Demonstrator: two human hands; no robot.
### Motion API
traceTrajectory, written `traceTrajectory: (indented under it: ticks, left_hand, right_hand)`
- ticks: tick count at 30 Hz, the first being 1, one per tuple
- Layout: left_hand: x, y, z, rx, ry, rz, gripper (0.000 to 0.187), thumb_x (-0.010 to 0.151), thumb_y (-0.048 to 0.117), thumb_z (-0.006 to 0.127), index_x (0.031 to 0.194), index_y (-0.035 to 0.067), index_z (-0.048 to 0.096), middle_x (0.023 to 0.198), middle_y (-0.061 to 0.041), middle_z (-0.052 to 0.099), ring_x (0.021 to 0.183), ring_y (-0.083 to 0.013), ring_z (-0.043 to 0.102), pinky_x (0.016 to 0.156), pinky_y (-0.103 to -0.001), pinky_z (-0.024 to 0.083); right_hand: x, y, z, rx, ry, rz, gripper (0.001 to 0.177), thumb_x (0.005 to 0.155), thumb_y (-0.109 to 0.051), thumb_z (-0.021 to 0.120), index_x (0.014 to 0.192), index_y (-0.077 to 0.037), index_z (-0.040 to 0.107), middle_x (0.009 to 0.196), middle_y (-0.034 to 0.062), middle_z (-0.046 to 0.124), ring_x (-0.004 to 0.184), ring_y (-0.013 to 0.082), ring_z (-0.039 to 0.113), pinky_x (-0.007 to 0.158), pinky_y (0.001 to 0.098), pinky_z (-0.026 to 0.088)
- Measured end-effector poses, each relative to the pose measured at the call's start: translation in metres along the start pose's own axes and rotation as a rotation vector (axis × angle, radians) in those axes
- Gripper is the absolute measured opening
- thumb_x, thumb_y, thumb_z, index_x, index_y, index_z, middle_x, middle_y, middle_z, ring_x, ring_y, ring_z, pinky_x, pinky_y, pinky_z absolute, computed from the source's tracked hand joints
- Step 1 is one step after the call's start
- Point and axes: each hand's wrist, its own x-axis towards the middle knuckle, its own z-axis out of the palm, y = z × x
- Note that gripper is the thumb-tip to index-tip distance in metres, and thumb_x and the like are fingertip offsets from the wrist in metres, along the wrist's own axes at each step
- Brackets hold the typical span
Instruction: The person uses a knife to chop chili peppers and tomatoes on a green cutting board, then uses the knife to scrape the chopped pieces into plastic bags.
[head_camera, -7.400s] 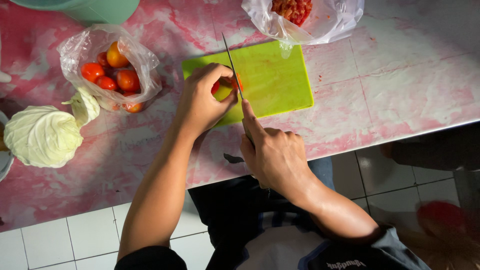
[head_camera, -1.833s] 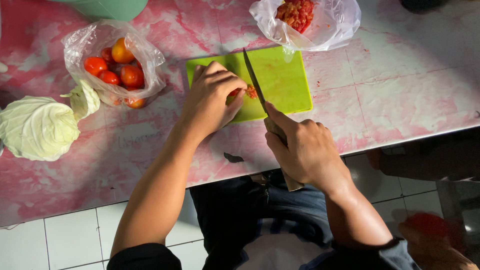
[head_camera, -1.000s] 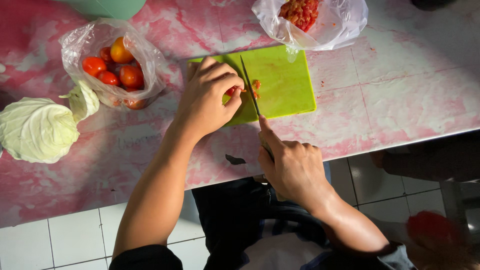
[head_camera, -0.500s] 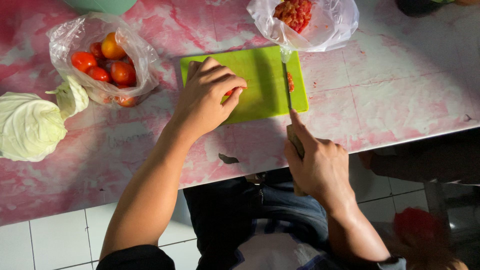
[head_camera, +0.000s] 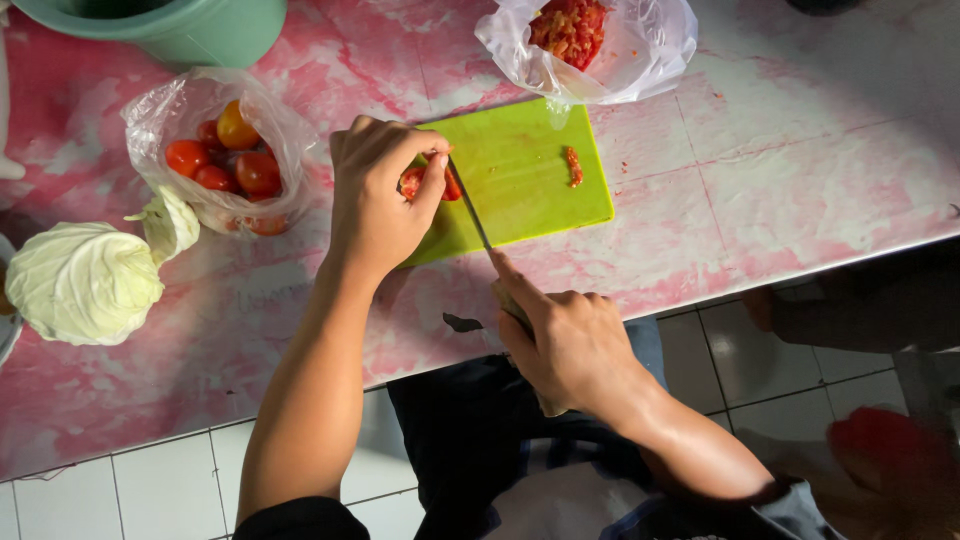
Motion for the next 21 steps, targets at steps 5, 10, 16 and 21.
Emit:
traceTrajectory:
  ticks: [5,10,16,21]
  left_hand:
    - [-0.003,-0.004,0.003,-0.010,-0.098,-0.026,0.009,0.094,0.006,0.074,0.100,0.010,0.068,0.096,-0.001,0.068,0.096,-0.0266,0.058,0.092,-0.041,0.041]
    - [-0.005,-0.003,0.009,0.018,-0.148,0.035,0.007,0.093,0.006,0.073,0.098,0.010,0.070,0.097,-0.002,0.066,0.100,-0.0257,0.060,0.098,-0.042,0.042]
    - [-0.004,0.002,0.008,0.038,-0.143,0.050,0.007,0.093,0.006,0.073,0.098,0.010,0.070,0.097,-0.002,0.066,0.099,-0.0255,0.059,0.096,-0.042,0.041]
    - [-0.003,0.003,0.010,0.125,-0.139,0.079,0.008,0.091,0.006,0.074,0.096,0.011,0.070,0.095,-0.001,0.065,0.097,-0.0250,0.059,0.091,-0.042,0.040]
  right_hand:
    - [0.004,0.001,0.001,0.029,-0.033,0.012,0.064,0.090,-0.025,0.066,0.150,-0.012,0.048,0.061,0.0153,0.070,0.047,0.0389,0.065,0.055,0.0510,0.054]
    - [-0.001,0.008,-0.010,0.126,0.000,0.040,0.064,0.090,-0.023,0.064,0.151,-0.009,0.048,0.058,0.0174,0.067,0.050,0.0382,0.066,0.055,0.0480,0.054]
    - [0.000,0.007,-0.009,0.128,-0.062,0.049,0.064,0.090,-0.024,0.065,0.150,-0.011,0.048,0.059,0.0172,0.067,0.047,0.0376,0.065,0.053,0.0484,0.053]
    - [-0.003,0.019,-0.017,0.120,-0.016,0.062,0.064,0.090,-0.024,0.066,0.151,-0.012,0.049,0.057,0.0184,0.065,0.050,0.0387,0.064,0.055,0.0477,0.053]
